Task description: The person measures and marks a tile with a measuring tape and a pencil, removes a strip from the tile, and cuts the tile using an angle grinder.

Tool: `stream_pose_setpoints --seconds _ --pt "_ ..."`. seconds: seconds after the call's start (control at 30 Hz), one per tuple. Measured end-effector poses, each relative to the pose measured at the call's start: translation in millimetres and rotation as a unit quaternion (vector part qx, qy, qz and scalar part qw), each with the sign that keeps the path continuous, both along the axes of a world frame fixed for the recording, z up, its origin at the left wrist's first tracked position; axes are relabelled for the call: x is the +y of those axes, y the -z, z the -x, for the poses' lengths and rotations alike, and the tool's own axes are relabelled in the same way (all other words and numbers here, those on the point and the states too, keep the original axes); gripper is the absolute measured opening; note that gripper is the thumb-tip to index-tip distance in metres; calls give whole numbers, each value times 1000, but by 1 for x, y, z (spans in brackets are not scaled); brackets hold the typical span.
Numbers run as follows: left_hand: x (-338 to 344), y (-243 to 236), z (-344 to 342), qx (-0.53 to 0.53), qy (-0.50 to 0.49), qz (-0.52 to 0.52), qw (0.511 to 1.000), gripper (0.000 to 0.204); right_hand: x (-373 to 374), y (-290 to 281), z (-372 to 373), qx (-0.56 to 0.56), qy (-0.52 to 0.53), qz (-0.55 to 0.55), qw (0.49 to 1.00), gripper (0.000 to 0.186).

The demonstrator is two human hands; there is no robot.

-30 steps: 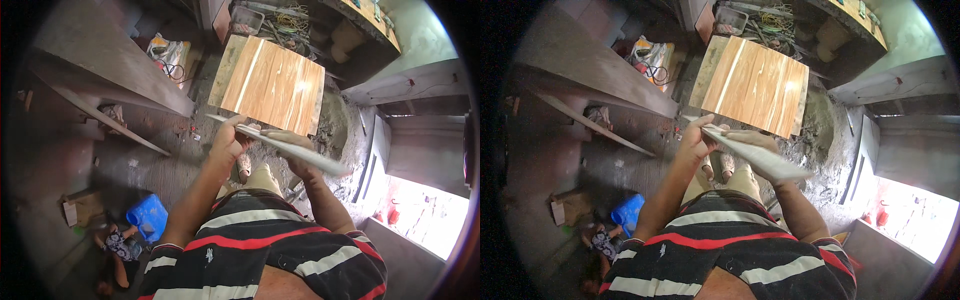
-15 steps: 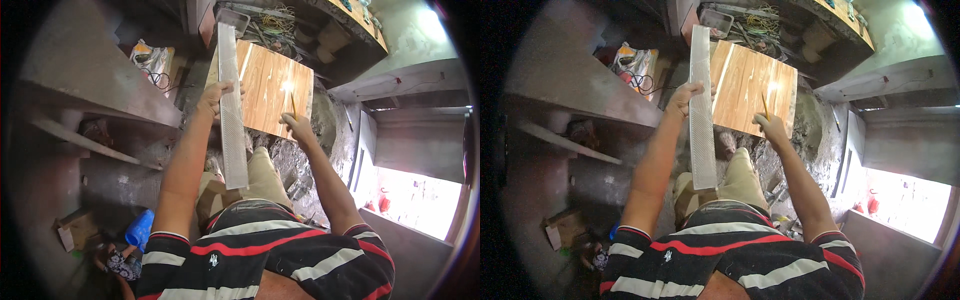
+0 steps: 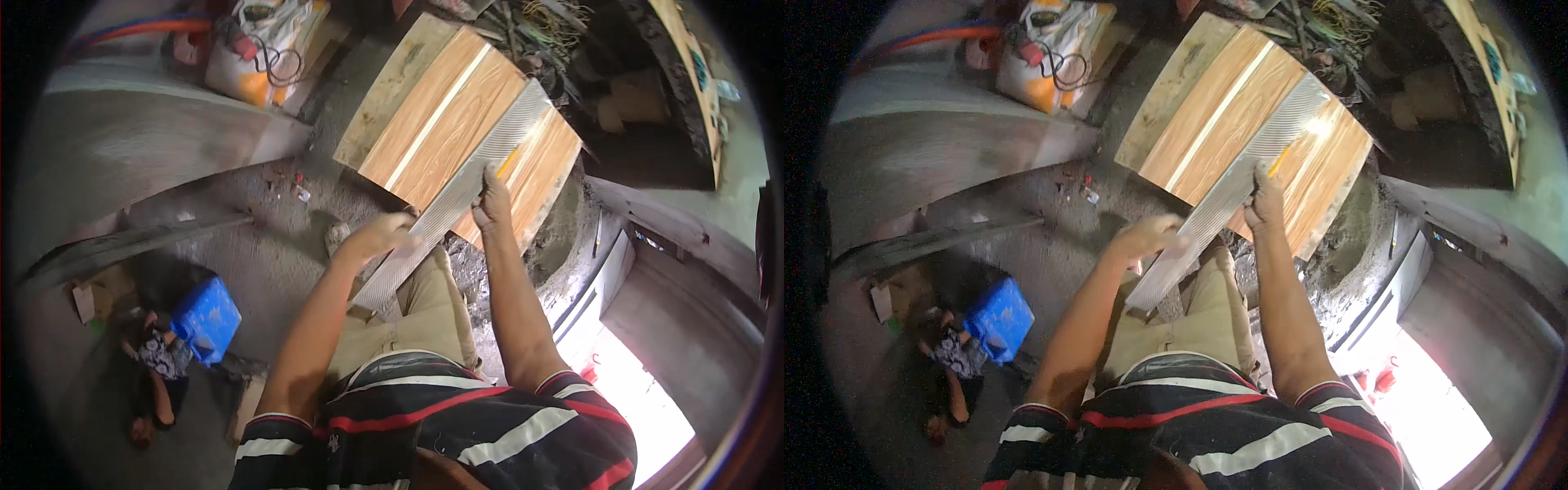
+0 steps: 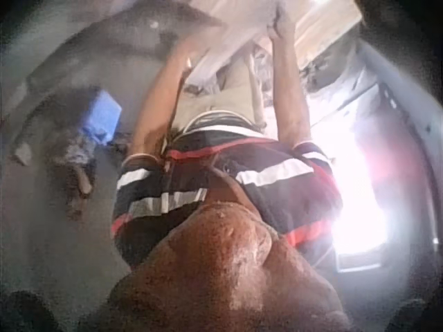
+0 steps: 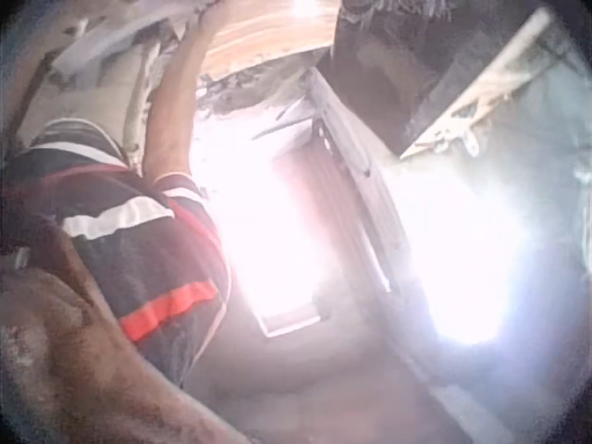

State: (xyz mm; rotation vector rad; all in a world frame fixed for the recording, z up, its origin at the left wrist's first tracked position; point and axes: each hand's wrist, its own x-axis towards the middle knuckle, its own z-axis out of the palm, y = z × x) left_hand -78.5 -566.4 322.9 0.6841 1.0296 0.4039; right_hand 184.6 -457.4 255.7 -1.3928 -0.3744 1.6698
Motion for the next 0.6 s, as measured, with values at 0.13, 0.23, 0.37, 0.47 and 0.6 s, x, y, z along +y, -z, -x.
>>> stream_pose_setpoints --seconds 0.13,0.23,0.37,0.47,0.6 --pt "-96 116 -8 25 -99 88 991 55 44 74 -27 13 -62 13 998 29" --pt "-109 170 -22 80 -150 167 971 51 91 115 -28 -21 -43 40 998 29" --pt "-94 214 -42 54 -293 233 926 35 149 170 -39 -59 -41 39 997 32" --pt "-59 228 -57 -7 -394 254 883 29 186 202 -49 -74 -37 45 996 33" --pt "-43 272 -64 43 -455 247 855 25 212 235 -31 -53 -56 57 995 33"
